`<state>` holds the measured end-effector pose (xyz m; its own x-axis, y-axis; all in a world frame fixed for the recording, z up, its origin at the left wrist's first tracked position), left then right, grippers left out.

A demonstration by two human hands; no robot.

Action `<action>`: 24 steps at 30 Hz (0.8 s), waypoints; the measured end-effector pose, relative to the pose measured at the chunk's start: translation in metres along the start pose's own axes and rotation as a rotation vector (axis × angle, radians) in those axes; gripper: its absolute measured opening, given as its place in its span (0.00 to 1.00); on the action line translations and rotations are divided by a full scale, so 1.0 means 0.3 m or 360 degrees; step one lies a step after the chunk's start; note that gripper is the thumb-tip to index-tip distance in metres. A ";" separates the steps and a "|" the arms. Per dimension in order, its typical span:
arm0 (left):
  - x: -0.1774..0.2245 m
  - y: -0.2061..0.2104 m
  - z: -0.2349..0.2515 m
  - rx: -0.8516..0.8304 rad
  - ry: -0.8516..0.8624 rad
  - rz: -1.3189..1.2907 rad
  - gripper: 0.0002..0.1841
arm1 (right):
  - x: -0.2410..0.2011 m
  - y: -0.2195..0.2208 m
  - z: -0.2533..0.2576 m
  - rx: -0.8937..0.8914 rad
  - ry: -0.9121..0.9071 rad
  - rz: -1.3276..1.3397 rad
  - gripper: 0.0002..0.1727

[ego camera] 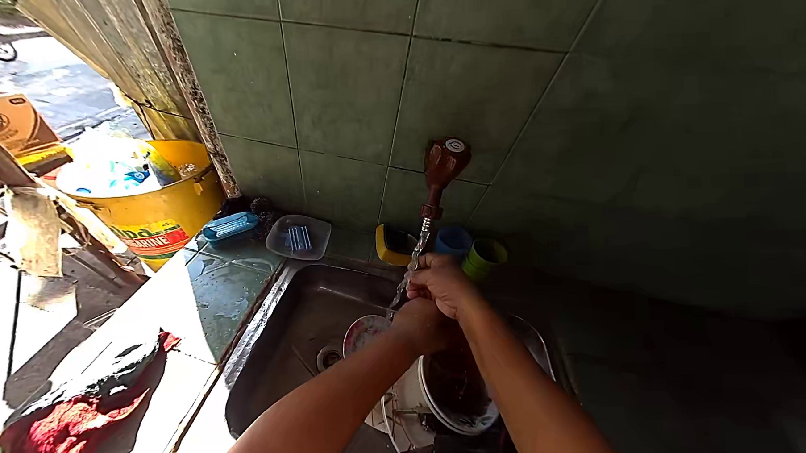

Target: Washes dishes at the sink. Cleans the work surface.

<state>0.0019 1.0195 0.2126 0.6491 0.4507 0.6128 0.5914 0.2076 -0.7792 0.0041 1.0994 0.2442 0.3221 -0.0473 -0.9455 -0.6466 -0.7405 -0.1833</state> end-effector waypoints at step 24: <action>-0.112 0.027 0.035 0.0168 -0.0120 0.0440 0.19 | 0.252 -0.274 -0.024 -0.0533 -0.0186 -0.2278 0.19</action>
<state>-0.0202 1.0153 0.1842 0.7389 0.5650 0.3672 0.3417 0.1554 -0.9269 0.0865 1.1519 0.1898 0.4679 0.8831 -0.0354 0.3591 -0.2265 -0.9054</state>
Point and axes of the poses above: each hand's wrist, its own z-axis towards the middle knuckle, its own y-axis out of the palm, x = y × z, the point moved 2 cm from there along z, towards the middle knuckle, and after that the axes turned 9 degrees about x, right-handed, at the moved point
